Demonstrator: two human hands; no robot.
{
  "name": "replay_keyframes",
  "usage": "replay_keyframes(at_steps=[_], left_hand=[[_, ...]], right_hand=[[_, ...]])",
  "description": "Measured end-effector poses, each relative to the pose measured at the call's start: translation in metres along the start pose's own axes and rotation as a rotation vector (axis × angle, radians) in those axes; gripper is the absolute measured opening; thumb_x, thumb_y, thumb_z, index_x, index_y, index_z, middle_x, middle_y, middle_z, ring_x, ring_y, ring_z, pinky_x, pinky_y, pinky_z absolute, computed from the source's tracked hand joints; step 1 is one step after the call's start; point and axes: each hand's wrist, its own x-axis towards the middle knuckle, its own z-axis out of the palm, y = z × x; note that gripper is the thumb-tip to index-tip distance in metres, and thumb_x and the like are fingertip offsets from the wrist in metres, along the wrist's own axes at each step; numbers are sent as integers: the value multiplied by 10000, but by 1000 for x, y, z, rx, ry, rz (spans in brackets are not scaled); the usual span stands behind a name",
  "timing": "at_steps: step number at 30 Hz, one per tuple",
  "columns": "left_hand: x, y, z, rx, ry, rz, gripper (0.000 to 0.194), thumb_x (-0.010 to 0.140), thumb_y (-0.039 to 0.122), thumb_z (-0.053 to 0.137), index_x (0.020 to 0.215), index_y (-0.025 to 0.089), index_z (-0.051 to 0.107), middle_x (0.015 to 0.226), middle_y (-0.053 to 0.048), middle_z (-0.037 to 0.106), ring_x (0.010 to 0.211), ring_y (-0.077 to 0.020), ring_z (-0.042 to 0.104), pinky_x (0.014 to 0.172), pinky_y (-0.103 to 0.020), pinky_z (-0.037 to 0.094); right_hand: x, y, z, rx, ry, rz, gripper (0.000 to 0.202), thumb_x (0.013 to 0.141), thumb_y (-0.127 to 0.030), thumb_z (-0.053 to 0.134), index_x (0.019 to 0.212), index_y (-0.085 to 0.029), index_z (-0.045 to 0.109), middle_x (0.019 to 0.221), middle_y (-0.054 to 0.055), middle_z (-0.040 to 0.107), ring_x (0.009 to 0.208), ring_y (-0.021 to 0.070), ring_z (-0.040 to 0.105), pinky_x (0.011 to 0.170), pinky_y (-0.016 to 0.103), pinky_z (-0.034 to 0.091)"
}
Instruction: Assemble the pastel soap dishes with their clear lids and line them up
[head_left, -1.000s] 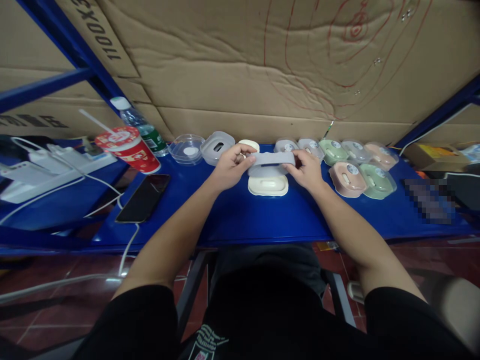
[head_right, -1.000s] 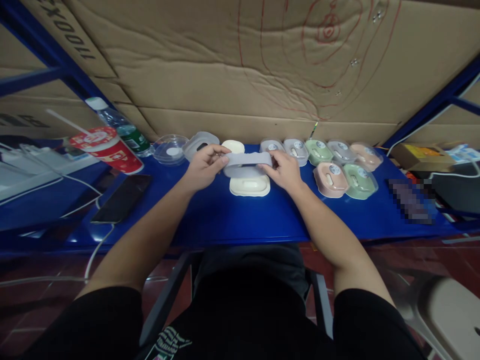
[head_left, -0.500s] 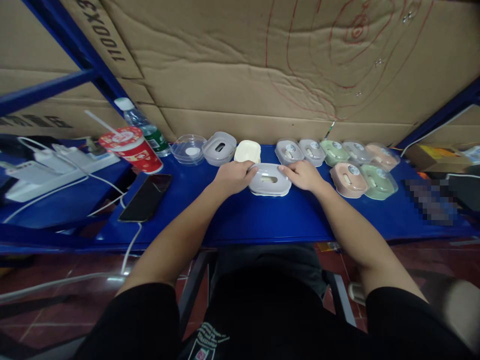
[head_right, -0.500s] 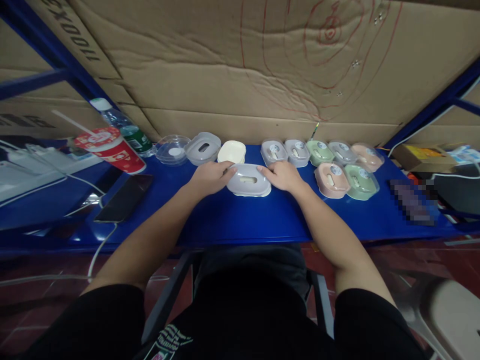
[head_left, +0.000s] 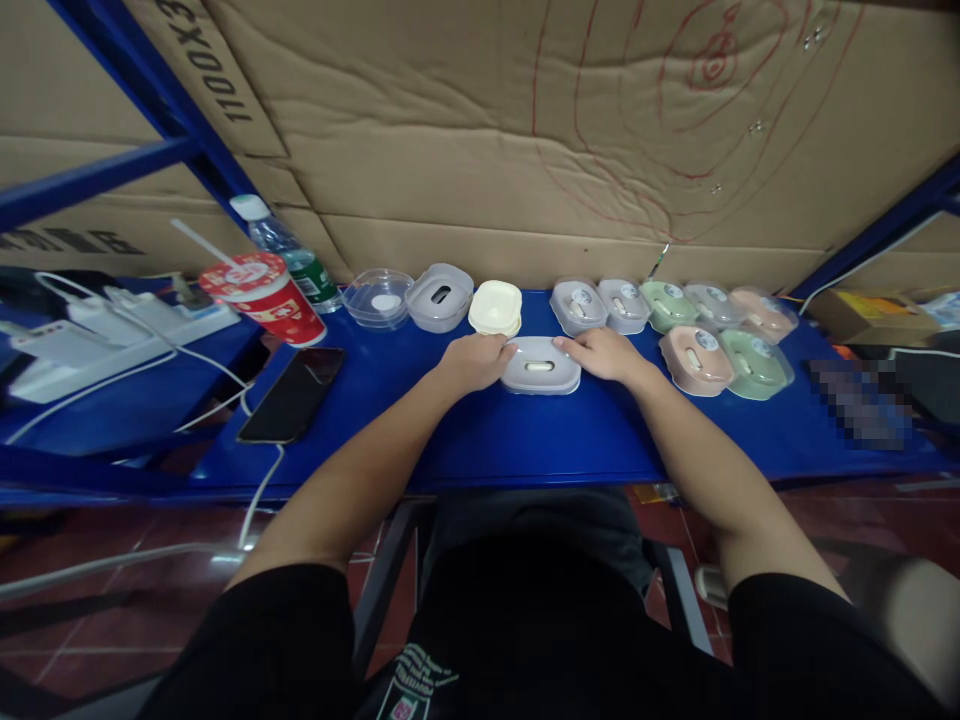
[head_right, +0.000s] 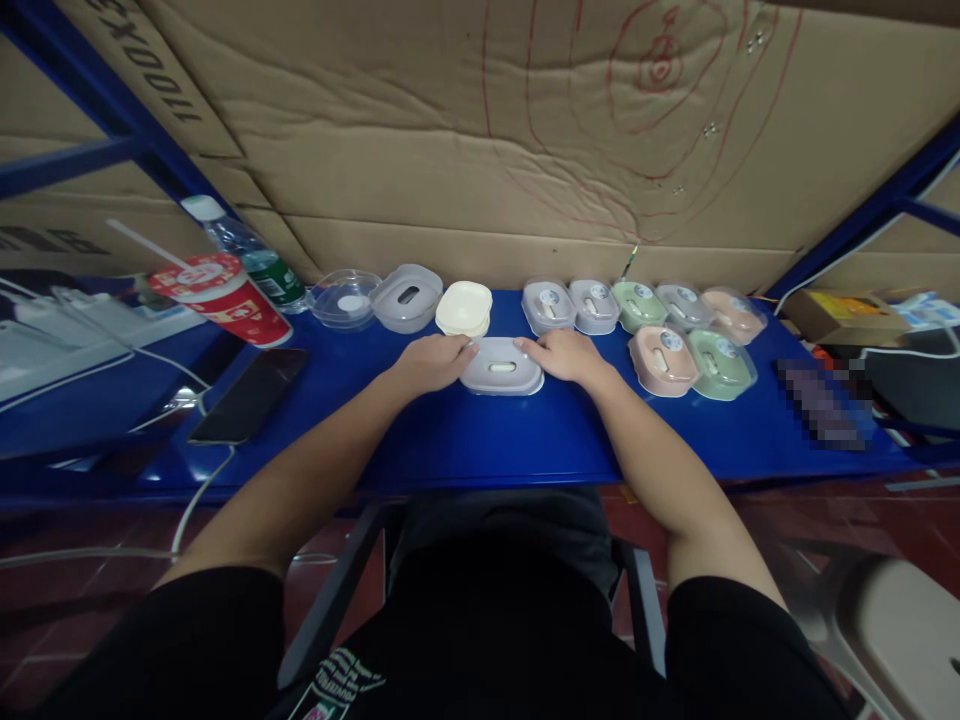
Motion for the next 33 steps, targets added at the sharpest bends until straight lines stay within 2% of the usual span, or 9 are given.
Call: replay_keyframes(at_steps=[9, 14, 19, 22, 24, 26, 28, 30, 33], left_hand=[[3, -3, 5, -47, 16, 40, 540, 1058, 569, 346, 1160, 216, 741, 1175, -137, 798, 1103, -323, 744, 888, -406, 551], [3, -3, 6, -61, 26, 51, 550, 1054, 566, 359, 1231, 204, 734, 1202, -146, 791, 1116, -335, 739, 897, -419, 542], [3, -7, 3, -128, 89, 21, 511, 1027, 616, 458, 1241, 248, 741, 1063, -82, 813, 1063, -293, 745, 871, -376, 545], [5, -18, -4, -206, 226, -21, 447, 1026, 571, 515, 1203, 241, 759, 989, -79, 808, 1016, -284, 745, 874, -391, 554], [6, -32, -11, -235, 381, -59, 386, 1025, 513, 553, 1184, 231, 764, 1023, -90, 797, 1045, -281, 735, 911, -402, 556], [5, -47, -19, -238, 566, -116, 333, 1016, 458, 593, 1186, 224, 759, 1170, -112, 764, 1150, -289, 702, 986, -416, 546], [3, -63, -28, -220, 681, -218, 333, 1001, 450, 628, 1220, 228, 744, 1311, -135, 694, 1240, -316, 660, 1045, -440, 531], [-1, -77, -35, -196, 667, -327, 387, 979, 484, 662, 1269, 237, 727, 1393, -155, 627, 1259, -357, 648, 1064, -479, 529], [-5, -93, -41, -154, 532, -451, 539, 928, 571, 706, 1329, 211, 711, 1460, -206, 571, 1242, -420, 659, 1054, -544, 533]], right_hand=[[2, 6, -1, -88, -16, 35, 880, 977, -887, 258, 865, -188, 781, 962, 172, 795, 926, 326, 718, 683, 368, 429], [4, 7, 2, -43, -39, -4, 871, 988, -877, 253, 891, -191, 782, 958, 152, 797, 922, 305, 716, 673, 351, 412], [3, 8, 4, -23, -18, -12, 844, 988, -875, 273, 890, -201, 770, 955, 140, 800, 918, 303, 717, 669, 344, 416], [3, 9, 5, -25, -13, -14, 816, 1002, -853, 288, 886, -201, 765, 945, 140, 802, 913, 304, 720, 669, 344, 426], [4, 9, 5, -28, -17, -18, 796, 1013, -833, 299, 891, -199, 764, 944, 142, 804, 917, 308, 724, 666, 345, 429], [4, 10, 5, -33, -23, -28, 790, 1019, -822, 300, 893, -195, 764, 957, 147, 807, 926, 312, 727, 663, 346, 431], [4, 10, 5, -41, -22, -39, 805, 1016, -829, 286, 890, -193, 763, 984, 154, 810, 938, 315, 728, 664, 347, 432], [4, 9, 4, -48, -19, -44, 821, 1011, -840, 270, 891, -193, 761, 1008, 159, 810, 949, 317, 728, 667, 348, 431], [2, 7, 3, -48, -25, -41, 823, 1012, -843, 266, 891, -194, 758, 1015, 157, 810, 955, 313, 732, 668, 344, 429]])
